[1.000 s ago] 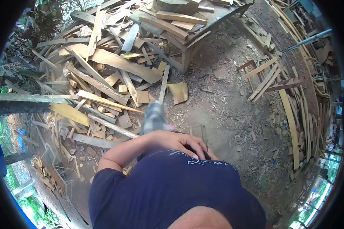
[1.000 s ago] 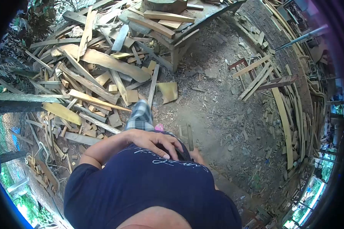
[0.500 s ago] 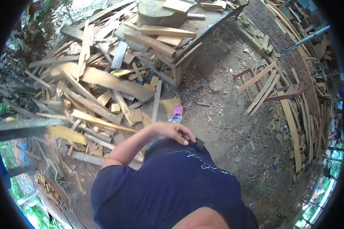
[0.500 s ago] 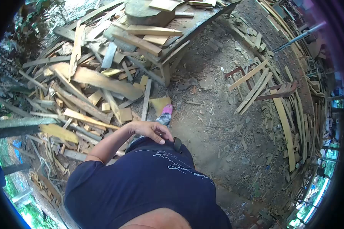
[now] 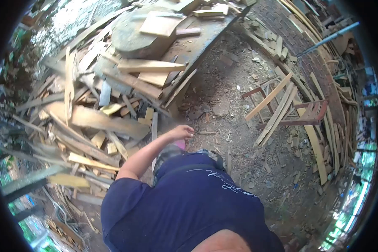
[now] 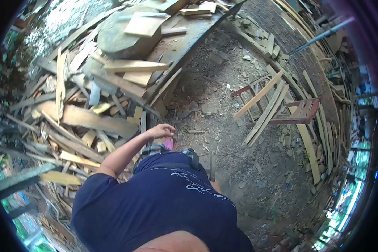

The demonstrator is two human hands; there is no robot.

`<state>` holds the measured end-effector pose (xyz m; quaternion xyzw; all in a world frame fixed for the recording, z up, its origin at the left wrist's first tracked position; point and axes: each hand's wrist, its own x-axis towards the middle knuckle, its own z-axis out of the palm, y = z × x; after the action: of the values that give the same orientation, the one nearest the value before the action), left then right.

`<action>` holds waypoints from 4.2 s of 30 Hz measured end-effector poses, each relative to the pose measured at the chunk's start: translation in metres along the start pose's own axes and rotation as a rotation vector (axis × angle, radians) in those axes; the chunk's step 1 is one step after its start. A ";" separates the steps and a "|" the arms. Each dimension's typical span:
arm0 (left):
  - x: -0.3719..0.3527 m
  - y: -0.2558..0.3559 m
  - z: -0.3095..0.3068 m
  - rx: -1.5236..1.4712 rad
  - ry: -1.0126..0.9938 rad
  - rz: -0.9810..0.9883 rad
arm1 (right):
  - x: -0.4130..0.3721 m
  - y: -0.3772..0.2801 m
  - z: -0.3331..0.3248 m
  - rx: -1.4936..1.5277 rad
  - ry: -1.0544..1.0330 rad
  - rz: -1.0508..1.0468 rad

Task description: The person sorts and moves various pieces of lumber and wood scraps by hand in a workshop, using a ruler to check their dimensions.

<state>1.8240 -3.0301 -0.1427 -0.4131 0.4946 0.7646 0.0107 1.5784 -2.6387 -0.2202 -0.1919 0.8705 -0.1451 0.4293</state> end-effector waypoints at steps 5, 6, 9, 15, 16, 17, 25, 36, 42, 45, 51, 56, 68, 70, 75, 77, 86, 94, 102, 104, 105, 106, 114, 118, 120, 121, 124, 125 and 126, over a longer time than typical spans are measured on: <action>0.065 0.024 0.000 -0.046 0.005 -0.108 | 0.078 -0.004 0.002 -0.102 0.186 -0.054; 0.076 0.035 0.001 -0.039 0.019 -0.120 | 0.091 -0.016 -0.002 -0.102 0.211 -0.067; 0.132 0.040 -0.006 0.043 0.030 -0.078 | 0.113 -0.092 -0.049 0.044 0.153 -0.112; 0.232 0.129 -0.020 0.405 0.060 -0.205 | 0.269 -0.116 -0.097 0.160 0.104 -0.279; 0.243 0.148 -0.026 0.606 0.116 -0.288 | 0.289 -0.132 -0.117 0.192 0.085 -0.344; 0.265 0.153 -0.037 0.762 0.112 -0.219 | 0.305 -0.146 -0.133 0.126 0.067 -0.258; 0.377 0.275 -0.059 0.682 0.350 -0.018 | 0.377 -0.291 -0.254 0.313 -0.056 -0.223; 0.561 0.437 -0.102 1.005 0.023 -0.132 | 0.478 -0.453 -0.330 0.370 0.206 -0.085; 0.625 0.532 -0.177 0.700 0.064 -0.001 | 0.565 -0.517 -0.384 0.369 0.307 0.081; 0.628 0.584 -0.201 0.640 0.168 -0.036 | 0.614 -0.512 -0.404 0.359 0.309 -0.110; 0.680 0.602 -0.248 0.525 0.261 0.029 | 0.715 -0.529 -0.454 0.337 0.169 -0.133; 0.739 0.620 -0.260 0.475 0.425 0.007 | 0.805 -0.557 -0.495 0.242 0.033 -0.102; 0.914 0.714 -0.194 0.580 0.263 0.129 | 1.018 -0.534 -0.572 -0.246 -0.203 -0.206; 0.914 0.752 -0.191 0.586 0.342 0.133 | 1.010 -0.566 -0.601 -0.108 -0.262 -0.050; 0.928 0.764 -0.229 0.672 0.681 0.189 | 1.021 -0.632 -0.646 -0.058 -0.300 0.049; 0.911 0.795 -0.242 0.608 0.857 0.017 | 1.023 -0.651 -0.658 -0.106 -0.285 0.059; 0.922 0.845 -0.352 0.570 1.377 -0.312 | 1.022 -0.714 -0.672 -0.332 0.116 0.033; 0.959 0.832 -0.412 0.457 1.361 -0.506 | 1.086 -0.753 -0.682 -0.151 -0.254 0.151; 0.971 0.839 -0.423 0.330 1.569 -0.313 | 1.131 -0.848 -0.698 -0.269 -0.290 -0.004; 0.991 0.842 -0.431 0.170 1.568 -0.142 | 1.142 -0.872 -0.700 -0.303 -0.302 -0.034; 0.992 0.872 -0.429 0.113 1.540 -0.182 | 1.148 -0.883 -0.698 -0.326 -0.308 -0.057; 1.011 0.872 -0.439 0.082 1.572 -0.069 | 1.153 -0.895 -0.696 -0.349 -0.322 -0.075; 1.104 0.964 -0.525 -0.094 1.550 0.011 | 1.191 -0.970 -0.679 -0.525 -0.419 -0.197; 1.101 0.936 -0.514 -0.029 1.553 0.185 | 1.205 -0.995 -0.675 -0.582 -0.462 -0.240; 1.085 0.909 -0.493 0.074 1.576 0.284 | 1.211 -1.005 -0.672 -0.601 -0.484 -0.253; 1.066 0.902 -0.476 0.153 1.609 0.269 | 1.212 -1.009 -0.672 -0.611 -0.491 -0.259; 1.016 0.874 -0.446 0.235 1.640 -0.067 | 1.218 -1.020 -0.668 -0.632 -0.508 -0.271; 1.009 0.858 -0.440 0.264 1.671 -0.146 | 1.219 -1.024 -0.667 -0.639 -0.512 -0.277; 0.995 0.852 -0.433 0.263 1.676 -0.147 | 1.221 -1.027 -0.666 -0.645 -0.514 -0.282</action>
<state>1.0758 -4.1870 -0.2188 -0.8691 0.3957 0.1397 -0.2617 0.5778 -4.0483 -0.2443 -0.4630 0.7015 0.1297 0.5261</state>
